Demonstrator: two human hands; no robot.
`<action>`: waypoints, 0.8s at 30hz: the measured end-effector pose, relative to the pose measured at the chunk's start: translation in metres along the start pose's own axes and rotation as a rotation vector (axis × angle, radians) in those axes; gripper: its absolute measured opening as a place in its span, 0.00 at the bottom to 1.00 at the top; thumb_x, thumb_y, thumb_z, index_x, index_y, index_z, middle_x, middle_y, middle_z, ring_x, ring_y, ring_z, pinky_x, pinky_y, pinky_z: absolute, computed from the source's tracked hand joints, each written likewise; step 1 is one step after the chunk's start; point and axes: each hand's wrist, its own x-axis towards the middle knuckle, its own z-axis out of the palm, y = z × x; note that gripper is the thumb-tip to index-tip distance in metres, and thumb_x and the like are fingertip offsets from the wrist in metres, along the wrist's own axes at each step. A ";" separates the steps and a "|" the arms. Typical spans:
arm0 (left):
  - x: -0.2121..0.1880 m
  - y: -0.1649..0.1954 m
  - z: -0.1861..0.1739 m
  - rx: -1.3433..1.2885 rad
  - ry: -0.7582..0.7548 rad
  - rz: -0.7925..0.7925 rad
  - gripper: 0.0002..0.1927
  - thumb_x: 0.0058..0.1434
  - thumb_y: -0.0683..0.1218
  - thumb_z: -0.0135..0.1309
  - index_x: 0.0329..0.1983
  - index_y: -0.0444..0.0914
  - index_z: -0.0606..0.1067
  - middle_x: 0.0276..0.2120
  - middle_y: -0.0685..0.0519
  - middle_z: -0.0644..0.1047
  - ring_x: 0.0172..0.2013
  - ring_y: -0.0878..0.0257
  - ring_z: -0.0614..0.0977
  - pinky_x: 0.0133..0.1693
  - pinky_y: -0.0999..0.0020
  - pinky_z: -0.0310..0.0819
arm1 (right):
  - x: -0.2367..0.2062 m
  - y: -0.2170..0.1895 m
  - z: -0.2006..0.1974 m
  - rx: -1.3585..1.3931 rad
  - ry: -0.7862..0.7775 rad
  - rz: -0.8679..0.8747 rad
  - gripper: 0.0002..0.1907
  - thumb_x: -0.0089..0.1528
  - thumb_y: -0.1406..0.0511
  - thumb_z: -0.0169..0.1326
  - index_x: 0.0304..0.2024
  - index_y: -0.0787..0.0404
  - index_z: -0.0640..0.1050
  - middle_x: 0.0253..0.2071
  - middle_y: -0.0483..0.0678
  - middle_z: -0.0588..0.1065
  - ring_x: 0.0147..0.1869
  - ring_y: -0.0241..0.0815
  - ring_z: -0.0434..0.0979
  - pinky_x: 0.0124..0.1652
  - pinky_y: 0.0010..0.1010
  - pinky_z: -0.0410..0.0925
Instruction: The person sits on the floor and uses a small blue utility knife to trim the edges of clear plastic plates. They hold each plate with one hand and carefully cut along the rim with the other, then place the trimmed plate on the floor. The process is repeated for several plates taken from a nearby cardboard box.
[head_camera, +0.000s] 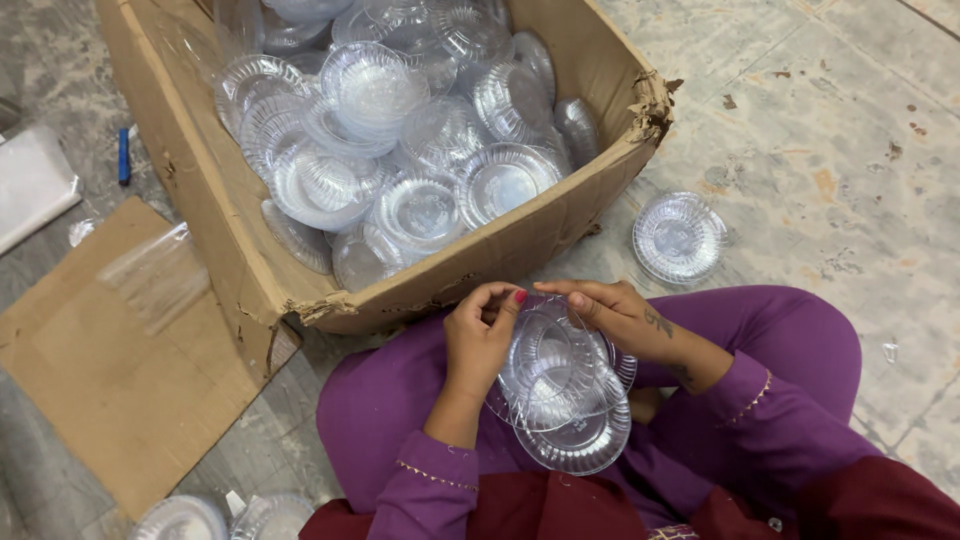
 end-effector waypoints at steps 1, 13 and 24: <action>0.000 0.000 0.000 0.006 -0.003 -0.006 0.10 0.61 0.47 0.64 0.38 0.36 0.82 0.24 0.56 0.82 0.24 0.74 0.77 0.28 0.77 0.72 | 0.000 0.001 0.001 0.010 0.002 0.017 0.24 0.72 0.54 0.41 0.67 0.53 0.74 0.21 0.38 0.63 0.25 0.27 0.61 0.27 0.26 0.61; -0.003 -0.004 0.001 0.093 0.050 -0.009 0.09 0.60 0.46 0.65 0.38 0.35 0.83 0.24 0.54 0.83 0.23 0.72 0.79 0.28 0.76 0.74 | -0.007 0.007 0.009 0.050 0.027 0.101 0.25 0.72 0.54 0.41 0.67 0.55 0.74 0.26 0.36 0.65 0.31 0.27 0.64 0.35 0.20 0.64; -0.019 -0.019 0.003 0.007 0.002 -0.008 0.06 0.63 0.42 0.61 0.40 0.35 0.82 0.31 0.52 0.85 0.30 0.71 0.84 0.34 0.75 0.78 | -0.024 0.003 0.014 0.149 0.022 0.132 0.23 0.76 0.56 0.42 0.68 0.59 0.73 0.32 0.37 0.66 0.38 0.28 0.65 0.42 0.20 0.65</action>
